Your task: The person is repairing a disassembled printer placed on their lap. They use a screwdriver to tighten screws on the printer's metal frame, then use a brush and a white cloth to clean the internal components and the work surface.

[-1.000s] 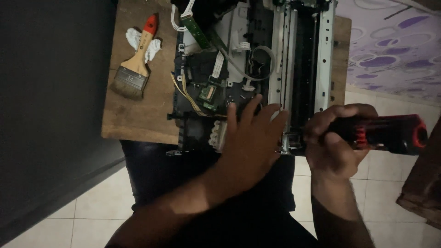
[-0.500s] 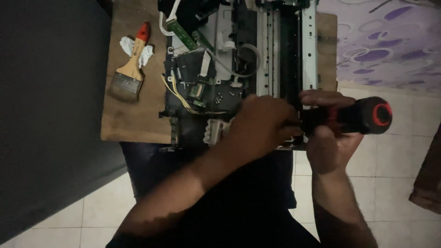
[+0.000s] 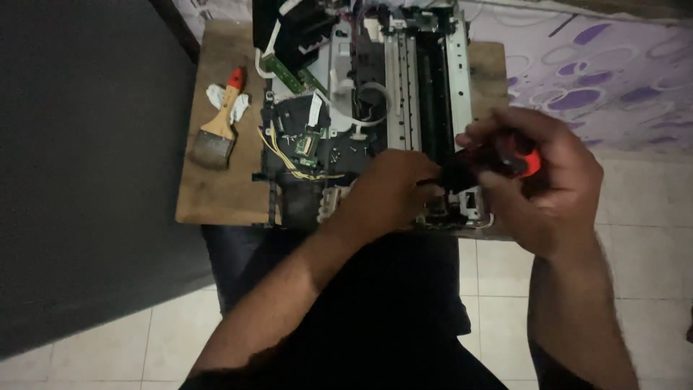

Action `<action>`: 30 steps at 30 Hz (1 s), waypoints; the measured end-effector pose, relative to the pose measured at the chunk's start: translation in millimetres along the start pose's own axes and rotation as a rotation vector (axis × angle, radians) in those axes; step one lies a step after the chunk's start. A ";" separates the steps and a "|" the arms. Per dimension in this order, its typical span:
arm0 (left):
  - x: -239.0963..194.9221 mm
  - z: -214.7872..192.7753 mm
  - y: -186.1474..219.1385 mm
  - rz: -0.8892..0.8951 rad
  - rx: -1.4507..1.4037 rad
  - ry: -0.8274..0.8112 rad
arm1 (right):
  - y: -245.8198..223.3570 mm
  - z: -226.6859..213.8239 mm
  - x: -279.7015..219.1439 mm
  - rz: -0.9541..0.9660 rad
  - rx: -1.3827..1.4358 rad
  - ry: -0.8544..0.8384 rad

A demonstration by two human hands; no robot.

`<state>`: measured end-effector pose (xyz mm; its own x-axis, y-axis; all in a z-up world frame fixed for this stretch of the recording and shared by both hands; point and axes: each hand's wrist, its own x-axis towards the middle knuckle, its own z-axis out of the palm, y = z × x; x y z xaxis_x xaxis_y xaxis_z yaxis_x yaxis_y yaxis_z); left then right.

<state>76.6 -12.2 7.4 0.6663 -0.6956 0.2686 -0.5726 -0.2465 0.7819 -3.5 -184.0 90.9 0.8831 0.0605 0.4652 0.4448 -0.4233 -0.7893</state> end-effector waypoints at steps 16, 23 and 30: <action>2.5 -7.5 -0.2 0.094 -0.102 0.055 | -10.7 -31.8 36.1 -0.249 -0.409 -0.340; 0.5 5.3 0.0 0.044 -0.134 0.105 | -6.8 -26.2 32.2 -0.104 -0.801 -0.209; -5.7 4.1 -1.7 -0.011 -0.161 0.059 | -18.4 -31.4 36.4 -0.237 -0.493 -0.344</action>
<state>71.8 -10.6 2.3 0.7017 -0.6513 0.2889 -0.4848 -0.1394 0.8634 15.8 -202.4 135.0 0.8031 0.4553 0.3843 0.5854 -0.7232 -0.3664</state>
